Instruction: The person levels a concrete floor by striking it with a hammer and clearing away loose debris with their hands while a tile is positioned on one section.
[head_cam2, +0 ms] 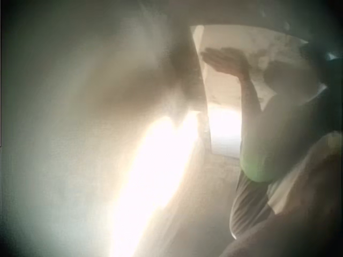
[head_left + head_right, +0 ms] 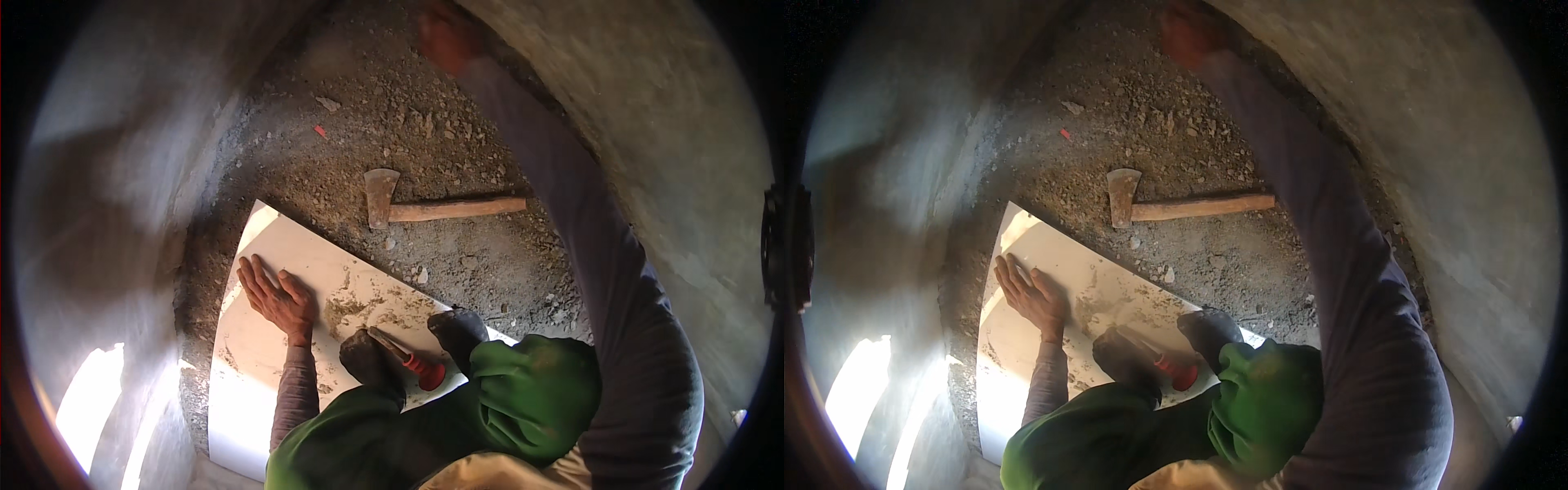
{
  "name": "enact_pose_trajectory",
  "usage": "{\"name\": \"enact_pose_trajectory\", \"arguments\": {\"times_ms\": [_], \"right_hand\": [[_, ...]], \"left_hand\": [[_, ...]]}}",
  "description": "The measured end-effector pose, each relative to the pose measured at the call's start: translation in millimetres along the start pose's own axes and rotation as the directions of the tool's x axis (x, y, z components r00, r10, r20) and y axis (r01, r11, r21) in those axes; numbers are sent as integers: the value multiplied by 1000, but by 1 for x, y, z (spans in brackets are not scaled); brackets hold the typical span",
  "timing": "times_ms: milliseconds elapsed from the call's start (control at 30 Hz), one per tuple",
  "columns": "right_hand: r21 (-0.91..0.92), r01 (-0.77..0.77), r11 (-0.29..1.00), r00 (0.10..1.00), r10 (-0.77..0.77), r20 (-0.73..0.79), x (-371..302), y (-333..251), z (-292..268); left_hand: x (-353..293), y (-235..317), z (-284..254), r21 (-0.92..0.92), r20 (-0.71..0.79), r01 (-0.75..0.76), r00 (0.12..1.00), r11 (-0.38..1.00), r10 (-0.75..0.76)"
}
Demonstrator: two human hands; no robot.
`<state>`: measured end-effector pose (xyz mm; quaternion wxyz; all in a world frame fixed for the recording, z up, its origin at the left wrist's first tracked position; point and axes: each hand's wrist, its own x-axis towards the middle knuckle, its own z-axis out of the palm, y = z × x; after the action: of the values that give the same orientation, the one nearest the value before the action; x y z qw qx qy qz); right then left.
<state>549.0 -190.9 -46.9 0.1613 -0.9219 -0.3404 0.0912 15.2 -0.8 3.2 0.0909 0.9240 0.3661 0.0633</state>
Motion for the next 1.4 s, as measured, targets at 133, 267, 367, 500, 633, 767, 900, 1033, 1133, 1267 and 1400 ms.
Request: {"name": "enact_pose_trajectory", "arguments": {"times_ms": [133, 267, 367, 500, 633, 767, 900, 1033, 1133, 1267, 1400], "right_hand": [[-265, -17, 964, 969, -50, -243, -84, 16, -28], [-277, 61, 959, 933, -153, -324, -90, 27, -16], [-226, 2, 974, 945, -75, -319, -120, 48, 0], [-176, -33, 984, 941, -29, -337, -202, 84, -19], [-120, -119, 986, 945, 75, -317, -284, 98, -34], [-65, -297, 953, 903, 259, -344, -368, 126, -41], [-208, -290, 934, 870, 167, -465, -431, 145, -39], [-340, -589, 733, 807, 510, -297, -527, 156, -68], [-148, -784, 603, 614, 716, -332, -533, 119, -87], [148, -491, 858, 813, 513, -277, -462, 33, -41], [214, -269, 939, 823, 339, -455, -461, -21, -2]], "left_hand": [[2, 4, 2, -10, -2, -27, 1000, 1000, 26], [-1, 2, 6, 4, -19, -72, 997, 997, 72], [-6, 4, 8, 77, -32, -66, 997, 995, 69], [-7, -3, 14, 107, -20, -114, 993, 988, 116], [-1, -21, 4, 68, 47, -179, 983, 981, 176], [11, -33, 1, -38, 133, -207, 969, 978, 211], [67, -52, -50, 31, 429, -331, 857, 943, 286], [120, 16, -106, -87, 769, -356, 569, 930, 290], [156, 16, -128, -129, 760, -470, 519, 873, 392], [181, 13, -94, -154, 734, -372, 577, 915, 358], [170, 112, -111, -120, 840, -515, 403, 848, 364]]}}
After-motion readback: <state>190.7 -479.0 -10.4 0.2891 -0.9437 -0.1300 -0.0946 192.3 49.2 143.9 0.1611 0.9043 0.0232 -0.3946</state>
